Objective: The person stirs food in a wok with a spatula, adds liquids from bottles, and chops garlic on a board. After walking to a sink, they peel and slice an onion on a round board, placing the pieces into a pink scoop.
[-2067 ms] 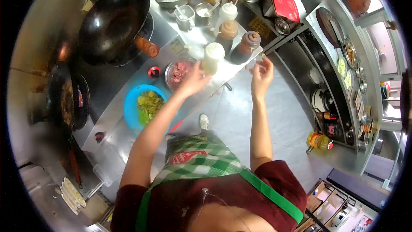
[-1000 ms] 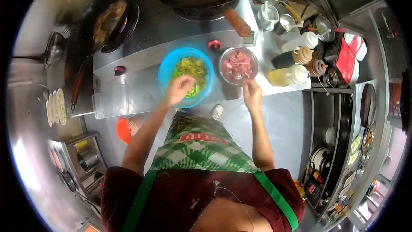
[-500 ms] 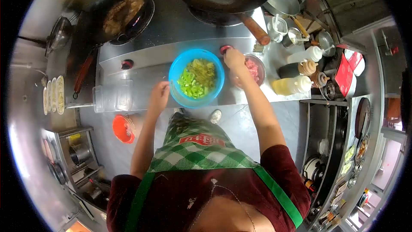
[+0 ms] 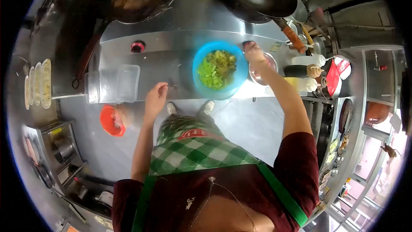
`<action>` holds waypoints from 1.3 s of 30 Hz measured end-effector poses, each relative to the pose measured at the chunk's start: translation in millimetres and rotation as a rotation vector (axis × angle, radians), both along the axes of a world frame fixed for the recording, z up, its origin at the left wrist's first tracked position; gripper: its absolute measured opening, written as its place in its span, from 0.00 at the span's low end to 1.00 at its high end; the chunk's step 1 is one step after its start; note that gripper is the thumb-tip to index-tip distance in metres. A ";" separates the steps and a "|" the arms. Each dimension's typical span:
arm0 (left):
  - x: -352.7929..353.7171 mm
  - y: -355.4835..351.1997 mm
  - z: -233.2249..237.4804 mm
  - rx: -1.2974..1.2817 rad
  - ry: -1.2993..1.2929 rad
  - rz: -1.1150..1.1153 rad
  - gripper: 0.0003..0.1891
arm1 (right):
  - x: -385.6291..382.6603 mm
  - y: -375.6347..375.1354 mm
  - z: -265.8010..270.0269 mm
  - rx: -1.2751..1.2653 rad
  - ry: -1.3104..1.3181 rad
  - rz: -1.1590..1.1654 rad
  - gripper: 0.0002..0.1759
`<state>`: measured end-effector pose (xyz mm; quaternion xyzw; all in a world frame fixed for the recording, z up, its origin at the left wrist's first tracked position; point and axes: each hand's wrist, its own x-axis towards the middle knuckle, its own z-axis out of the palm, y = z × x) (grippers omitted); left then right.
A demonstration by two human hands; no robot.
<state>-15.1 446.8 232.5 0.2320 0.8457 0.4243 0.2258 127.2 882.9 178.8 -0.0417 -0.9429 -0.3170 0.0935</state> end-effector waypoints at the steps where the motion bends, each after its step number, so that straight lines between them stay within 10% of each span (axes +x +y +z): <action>1: -4.8 -8.1 -2.5 0.020 0.019 0.002 0.11 | -1.5 3.0 -4.3 -0.098 0.084 -0.022 0.11; 9: -19.3 -92.6 -27.0 -0.051 -0.062 0.078 0.10 | 4.3 -6.8 23.4 0.118 -0.167 -0.208 0.08; 20: -44.2 -127.8 -50.0 -0.060 -0.082 0.091 0.11 | 226.6 -81.0 21.2 -1.355 0.866 -1.225 0.20; 24: -37.7 -95.0 -42.7 0.039 -0.103 0.040 0.12 | 294.0 -60.7 11.8 -0.964 1.060 -1.274 0.25; 29: -11.9 -30.9 -33.1 0.050 -0.089 0.088 0.13 | 293.9 -30.1 18.9 -1.166 1.154 -1.063 0.35; 39: 58.9 65.4 24.7 0.129 -0.065 0.060 0.13 | 239.8 19.3 13.4 -0.797 1.449 -0.867 0.38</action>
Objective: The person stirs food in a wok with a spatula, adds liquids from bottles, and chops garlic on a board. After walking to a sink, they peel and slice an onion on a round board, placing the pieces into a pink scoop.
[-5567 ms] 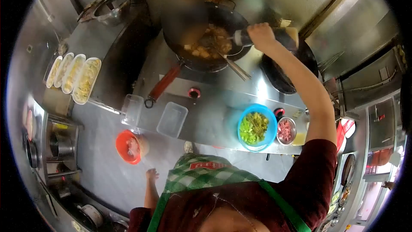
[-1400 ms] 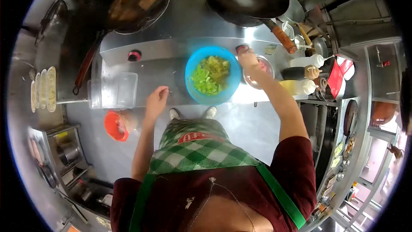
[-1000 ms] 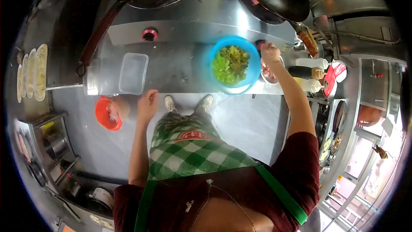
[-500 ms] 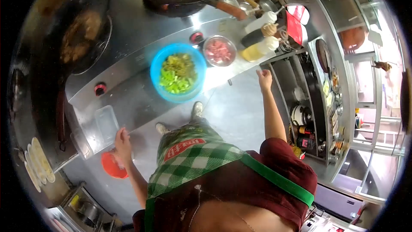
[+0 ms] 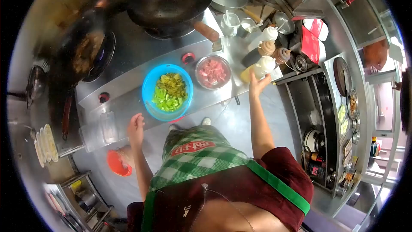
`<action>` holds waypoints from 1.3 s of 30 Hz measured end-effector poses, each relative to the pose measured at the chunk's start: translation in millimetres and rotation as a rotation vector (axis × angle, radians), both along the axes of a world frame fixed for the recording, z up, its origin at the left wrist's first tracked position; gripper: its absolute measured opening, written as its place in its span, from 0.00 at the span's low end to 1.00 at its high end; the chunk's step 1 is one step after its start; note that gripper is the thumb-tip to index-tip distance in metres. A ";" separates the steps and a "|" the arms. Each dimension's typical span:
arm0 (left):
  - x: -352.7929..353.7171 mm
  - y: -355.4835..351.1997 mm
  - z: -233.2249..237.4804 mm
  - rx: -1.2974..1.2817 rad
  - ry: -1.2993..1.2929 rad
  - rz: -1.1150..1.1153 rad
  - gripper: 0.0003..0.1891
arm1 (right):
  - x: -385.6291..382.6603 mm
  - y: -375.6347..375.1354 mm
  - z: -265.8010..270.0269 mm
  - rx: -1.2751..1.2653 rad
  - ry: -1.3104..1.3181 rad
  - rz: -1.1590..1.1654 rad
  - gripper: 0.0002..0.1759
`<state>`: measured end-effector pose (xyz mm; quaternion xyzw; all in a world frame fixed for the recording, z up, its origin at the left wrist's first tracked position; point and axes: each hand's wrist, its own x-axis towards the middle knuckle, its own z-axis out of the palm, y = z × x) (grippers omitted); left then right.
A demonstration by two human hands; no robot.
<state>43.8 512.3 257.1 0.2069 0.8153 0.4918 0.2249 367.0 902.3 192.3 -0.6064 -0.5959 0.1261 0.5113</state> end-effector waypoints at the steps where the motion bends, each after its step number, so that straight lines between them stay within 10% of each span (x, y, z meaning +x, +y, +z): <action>1: 0.7 -1.5 -1.6 0.029 0.023 -0.008 0.12 | -7.1 2.8 0.4 0.009 0.050 -0.053 0.37; 15: -23.9 19.2 14.5 0.014 -0.048 -0.250 0.11 | -12.0 -2.4 -1.3 0.035 0.029 -0.091 0.48; 22: -15.6 56.6 26.7 0.000 0.013 -0.521 0.12 | -25.6 14.0 21.1 -0.035 0.299 -0.196 0.34; 28: -10.7 29.3 20.5 0.041 0.125 -0.303 0.10 | -15.7 50.7 -43.3 -0.119 0.472 0.020 0.28; 39: -5.7 -3.2 18.3 0.021 0.147 -0.071 0.09 | -28.6 -0.7 29.7 0.045 0.491 0.303 0.32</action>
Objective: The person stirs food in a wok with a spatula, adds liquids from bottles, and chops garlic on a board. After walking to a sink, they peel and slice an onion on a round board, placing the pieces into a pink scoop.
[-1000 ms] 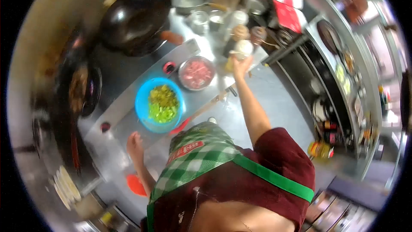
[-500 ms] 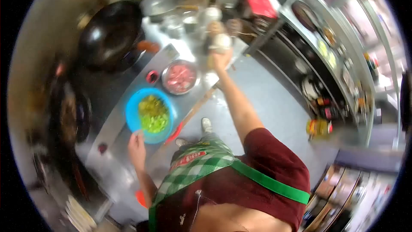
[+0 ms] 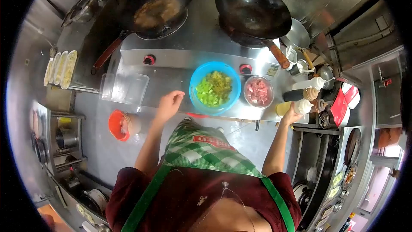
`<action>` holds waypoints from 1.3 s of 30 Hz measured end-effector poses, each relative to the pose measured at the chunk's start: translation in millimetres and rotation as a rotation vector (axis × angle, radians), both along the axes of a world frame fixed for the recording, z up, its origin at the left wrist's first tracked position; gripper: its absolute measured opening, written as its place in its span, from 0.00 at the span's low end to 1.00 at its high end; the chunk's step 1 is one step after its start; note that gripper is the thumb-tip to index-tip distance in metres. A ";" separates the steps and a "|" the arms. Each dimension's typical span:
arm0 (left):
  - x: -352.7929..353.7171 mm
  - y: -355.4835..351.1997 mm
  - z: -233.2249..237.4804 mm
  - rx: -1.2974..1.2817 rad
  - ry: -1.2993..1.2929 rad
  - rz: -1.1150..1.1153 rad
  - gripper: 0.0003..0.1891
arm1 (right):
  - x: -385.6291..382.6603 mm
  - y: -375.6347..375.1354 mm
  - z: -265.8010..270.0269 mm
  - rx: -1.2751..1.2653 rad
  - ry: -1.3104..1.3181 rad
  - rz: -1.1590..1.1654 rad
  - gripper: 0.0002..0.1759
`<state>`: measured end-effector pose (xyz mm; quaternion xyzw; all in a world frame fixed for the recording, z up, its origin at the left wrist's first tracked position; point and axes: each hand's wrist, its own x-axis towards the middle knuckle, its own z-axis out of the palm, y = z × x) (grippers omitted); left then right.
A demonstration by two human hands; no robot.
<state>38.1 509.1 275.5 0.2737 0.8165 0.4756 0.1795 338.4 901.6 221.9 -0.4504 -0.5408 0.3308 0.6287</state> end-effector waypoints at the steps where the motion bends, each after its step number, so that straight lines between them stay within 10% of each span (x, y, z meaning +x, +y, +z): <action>1: 0.3 4.9 -0.7 0.001 0.005 -0.015 0.10 | 0.2 4.4 -2.9 -0.013 -0.020 0.019 0.31; 6: 1.2 27.4 21.5 -0.077 -0.001 -0.104 0.10 | 13.9 -3.6 -4.4 -0.039 -0.229 0.153 0.37; 18: 89.7 131.2 19.5 -0.035 -0.369 -0.699 0.09 | 277.7 -177.2 -116.6 -0.664 -0.756 -0.471 0.27; 28: 425.4 333.7 -22.8 -0.102 -0.455 -1.399 0.11 | 494.7 -296.3 -209.2 -1.057 -0.381 -0.553 0.17; 32: 527.7 419.1 -35.8 -0.168 -0.384 -1.402 0.11 | 531.4 -315.5 -221.1 -1.107 -0.290 -0.500 0.10; 39: 634.0 632.5 -193.2 -0.177 -0.270 -1.187 0.10 | 509.6 -285.8 -166.3 -1.175 0.183 -0.442 0.06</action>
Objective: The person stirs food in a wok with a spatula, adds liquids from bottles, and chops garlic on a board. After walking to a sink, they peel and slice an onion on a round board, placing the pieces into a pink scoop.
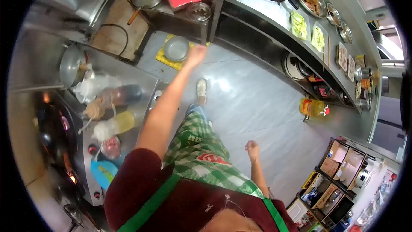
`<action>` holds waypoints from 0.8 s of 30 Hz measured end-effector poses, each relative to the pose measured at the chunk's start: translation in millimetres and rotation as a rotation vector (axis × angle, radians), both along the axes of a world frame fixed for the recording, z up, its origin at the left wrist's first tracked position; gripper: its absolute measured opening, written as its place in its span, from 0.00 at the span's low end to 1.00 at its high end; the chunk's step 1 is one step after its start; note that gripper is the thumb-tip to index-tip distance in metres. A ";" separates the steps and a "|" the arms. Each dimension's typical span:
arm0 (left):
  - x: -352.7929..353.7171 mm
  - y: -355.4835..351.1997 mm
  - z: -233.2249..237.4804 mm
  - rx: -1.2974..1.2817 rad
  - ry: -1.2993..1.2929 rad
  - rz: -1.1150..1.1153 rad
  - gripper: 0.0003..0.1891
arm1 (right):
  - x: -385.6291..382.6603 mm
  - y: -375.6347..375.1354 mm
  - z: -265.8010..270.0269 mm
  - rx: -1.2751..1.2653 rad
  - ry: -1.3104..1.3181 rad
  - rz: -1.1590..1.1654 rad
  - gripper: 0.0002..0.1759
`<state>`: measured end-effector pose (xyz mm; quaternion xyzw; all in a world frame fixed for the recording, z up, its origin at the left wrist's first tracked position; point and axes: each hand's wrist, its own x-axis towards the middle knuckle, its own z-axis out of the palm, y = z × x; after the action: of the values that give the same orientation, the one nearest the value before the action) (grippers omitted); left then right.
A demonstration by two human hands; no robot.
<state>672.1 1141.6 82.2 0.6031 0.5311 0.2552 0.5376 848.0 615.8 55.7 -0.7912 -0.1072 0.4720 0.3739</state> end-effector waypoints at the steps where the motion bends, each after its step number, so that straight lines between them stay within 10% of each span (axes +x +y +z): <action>1: 9.4 36.3 -17.7 0.103 0.115 0.040 0.10 | 1.4 1.5 3.3 -0.015 0.007 -0.005 0.07; 10: 58.2 299.7 -139.9 0.366 0.630 -0.092 0.15 | 14.9 67.4 -5.2 -0.430 0.108 -0.109 0.12; 18: 94.8 325.2 -148.4 0.220 0.853 -0.359 0.29 | 42.7 543.5 -77.1 0.195 -0.042 0.393 0.15; 24: 76.0 328.8 -181.0 0.328 0.652 -0.470 0.24 | 6.6 705.7 -101.1 0.287 0.527 0.013 0.11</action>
<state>748.1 1470.4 -98.8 0.8341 0.4737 0.0028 0.2825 854.6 1321.5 -45.4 -0.5797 -0.0774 0.6435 0.4938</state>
